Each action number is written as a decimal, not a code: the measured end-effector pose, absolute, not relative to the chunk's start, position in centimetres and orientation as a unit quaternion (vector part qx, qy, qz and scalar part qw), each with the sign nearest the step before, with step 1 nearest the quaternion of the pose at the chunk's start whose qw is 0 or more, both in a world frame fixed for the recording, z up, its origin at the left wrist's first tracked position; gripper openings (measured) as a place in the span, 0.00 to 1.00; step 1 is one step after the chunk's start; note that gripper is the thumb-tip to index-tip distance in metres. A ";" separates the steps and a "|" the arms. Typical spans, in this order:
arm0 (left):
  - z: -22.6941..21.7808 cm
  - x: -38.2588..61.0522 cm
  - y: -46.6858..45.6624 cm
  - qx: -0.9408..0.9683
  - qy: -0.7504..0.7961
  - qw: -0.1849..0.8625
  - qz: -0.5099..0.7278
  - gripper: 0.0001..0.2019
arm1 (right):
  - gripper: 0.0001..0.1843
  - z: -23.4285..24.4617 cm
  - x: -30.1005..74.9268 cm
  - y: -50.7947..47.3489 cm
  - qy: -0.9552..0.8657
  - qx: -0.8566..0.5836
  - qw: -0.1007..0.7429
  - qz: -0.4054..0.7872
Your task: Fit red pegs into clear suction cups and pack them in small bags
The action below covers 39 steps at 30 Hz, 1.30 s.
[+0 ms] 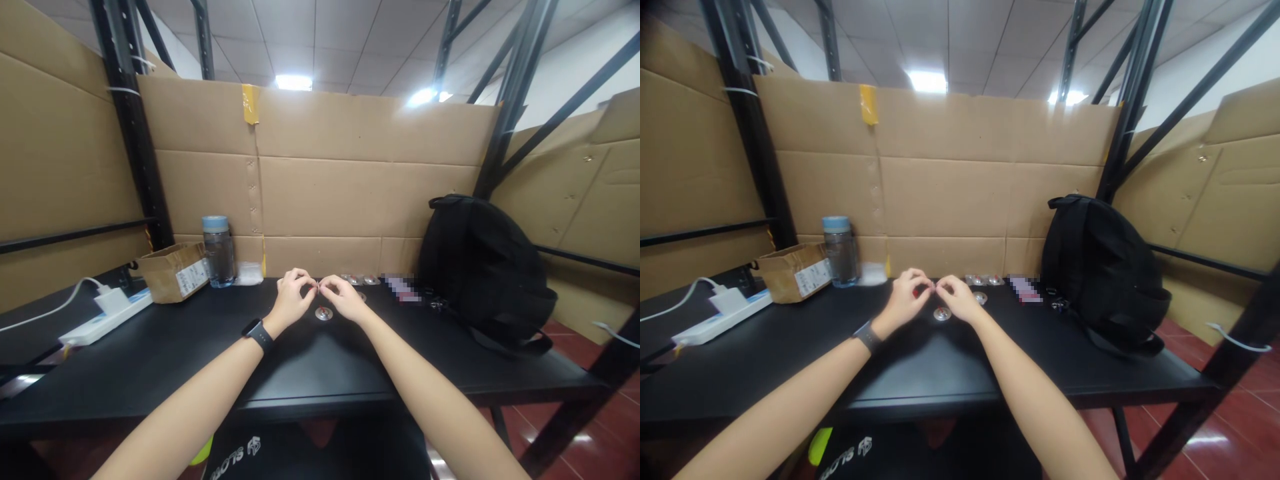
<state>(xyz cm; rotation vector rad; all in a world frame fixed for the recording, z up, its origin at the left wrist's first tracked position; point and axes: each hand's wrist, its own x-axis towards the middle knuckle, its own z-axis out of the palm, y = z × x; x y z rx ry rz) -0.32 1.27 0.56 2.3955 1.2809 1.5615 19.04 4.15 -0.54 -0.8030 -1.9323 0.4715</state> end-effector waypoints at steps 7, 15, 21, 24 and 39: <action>0.6 -0.6 1.5 0.787 0.406 0.027 0.463 0.05 | 0.10 -0.2 19.0 3.8 -0.807 -0.332 0.460 0.164; -0.6 -1.0 2.3 0.817 0.433 0.017 0.380 0.07 | 0.10 -0.9 19.0 4.4 -0.804 -0.335 0.453 0.191; -0.2 -1.6 2.8 0.815 0.455 0.002 0.360 0.07 | 0.10 -1.5 18.5 4.4 -0.808 -0.350 0.454 0.138; -0.3 -2.1 3.0 0.817 0.463 -0.011 0.343 0.06 | 0.09 -2.1 18.9 4.7 -0.819 -0.392 0.404 0.114; -0.5 -3.4 3.8 0.792 0.507 0.032 0.338 0.08 | 0.08 -1.7 20.9 4.7 -0.855 -0.436 0.261 0.105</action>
